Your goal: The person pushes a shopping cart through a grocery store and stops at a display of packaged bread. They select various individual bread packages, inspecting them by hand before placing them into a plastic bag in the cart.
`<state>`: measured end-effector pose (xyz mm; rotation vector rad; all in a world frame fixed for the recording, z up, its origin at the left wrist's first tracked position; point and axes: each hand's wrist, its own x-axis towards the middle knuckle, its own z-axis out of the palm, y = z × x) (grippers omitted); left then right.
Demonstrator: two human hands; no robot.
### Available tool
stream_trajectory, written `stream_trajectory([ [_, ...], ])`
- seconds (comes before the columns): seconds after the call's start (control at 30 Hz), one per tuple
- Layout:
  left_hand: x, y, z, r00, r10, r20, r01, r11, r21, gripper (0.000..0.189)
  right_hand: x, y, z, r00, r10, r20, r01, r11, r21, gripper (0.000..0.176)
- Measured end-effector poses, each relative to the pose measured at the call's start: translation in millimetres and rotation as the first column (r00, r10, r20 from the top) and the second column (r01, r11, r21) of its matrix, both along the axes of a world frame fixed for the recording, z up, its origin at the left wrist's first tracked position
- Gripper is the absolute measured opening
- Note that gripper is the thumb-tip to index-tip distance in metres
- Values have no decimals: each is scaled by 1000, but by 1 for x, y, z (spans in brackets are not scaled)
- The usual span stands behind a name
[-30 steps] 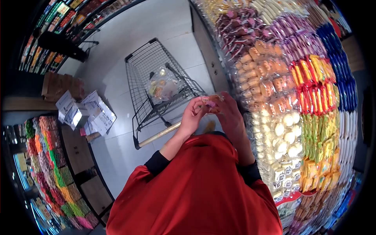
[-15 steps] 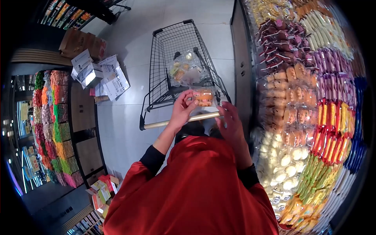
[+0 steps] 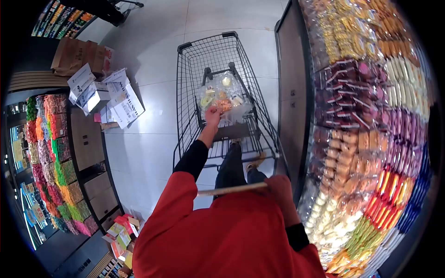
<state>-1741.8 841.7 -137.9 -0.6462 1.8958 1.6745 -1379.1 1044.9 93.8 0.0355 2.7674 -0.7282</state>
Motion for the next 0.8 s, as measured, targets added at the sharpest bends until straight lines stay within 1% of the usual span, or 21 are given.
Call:
stream_trajectory([
  [0.03, -13, 3, -36, 999, -34, 43, 37, 998, -54, 50, 10, -3, -12, 1000, 8, -17, -7, 1000, 10, 33],
  [0.07, -28, 2, -112, 996, -85, -40, 79, 987, -140, 52, 6, -5, -9, 999, -2, -41, 3, 1000, 14, 33],
  [0.1, -41, 10, -135, 996, -90, -19, 86, 986, -142, 52, 7, -9, -4, 998, -16, -58, 16, 1000, 12, 33],
  [0.13, -48, 18, -155, 995, -92, 25, 95, 976, -197, 49, 12, -14, -2, 999, -16, -35, 16, 1000, 5, 33],
  [0.17, -56, 29, -173, 994, -95, 58, 106, 963, -247, 45, 14, -17, -5, 997, -41, -59, 41, 999, -3, 34],
  [0.2, -63, 45, -170, 993, -100, 70, 115, 962, -247, 45, 15, -18, -8, 994, -71, -84, 71, 997, -10, 34],
  [0.23, -71, 65, -149, 996, -67, 52, 77, 969, -233, 45, 13, -20, -9, 994, -81, -68, 80, 997, -11, 34],
  [0.27, -73, 78, -144, 999, -35, 38, 43, 975, -219, 45, 11, -24, -7, 991, -83, -100, 86, 996, 17, 29],
  [0.3, -76, 87, -163, 997, -48, 53, 58, 973, -222, 45, 8, -26, -6, 987, -85, -137, 92, 995, 45, 28],
  [0.37, -84, 99, -199, 989, -140, -55, 113, 933, -342, 43, 11, -31, -4, 986, -105, -130, 112, 993, 47, 26],
  [0.43, -88, 111, -207, 990, -140, -15, 127, 936, -327, 43, 12, -34, -5, 995, -93, -48, 96, 993, 68, 25],
  [0.47, -88, 117, -212, 992, -127, 14, 125, 942, -310, 42, 2, -34, -2, 990, -121, -73, 124, 991, 45, 23],
  [0.53, -87, 120, -249, 986, -166, 27, 166, 939, -302, 45, 3, -37, -9, 991, -113, -69, 117, 992, 44, 24],
  [0.6, -90, 123, -253, 979, -201, 42, 204, 933, -296, 49, -5, -38, -9, 993, -103, -62, 105, 994, 40, 24],
  [0.67, -87, 122, -247, 952, -303, 32, 287, 856, -431, 47, -13, -40, -4, 990, -113, -79, 117, 992, 41, 27],
  [0.7, -87, 120, -240, 952, -304, 33, 288, 854, -434, 47, -21, -41, -2, 990, -115, -78, 118, 992, 37, 27],
  [0.73, -87, 116, -230, 864, -495, -89, 359, 731, -580, 45, -29, -42, -1, 989, -131, -66, 133, 991, 31, 29],
  [0.77, -84, 110, -217, 720, -673, -168, 377, 583, -720, 44, -34, -44, 4, 988, -146, -53, 147, 989, 24, 32],
  [0.8, -87, 109, -172, 584, -776, -238, 394, 527, -753, 40, -37, -46, 4, 984, -175, -25, 174, 985, -7, 33],
])
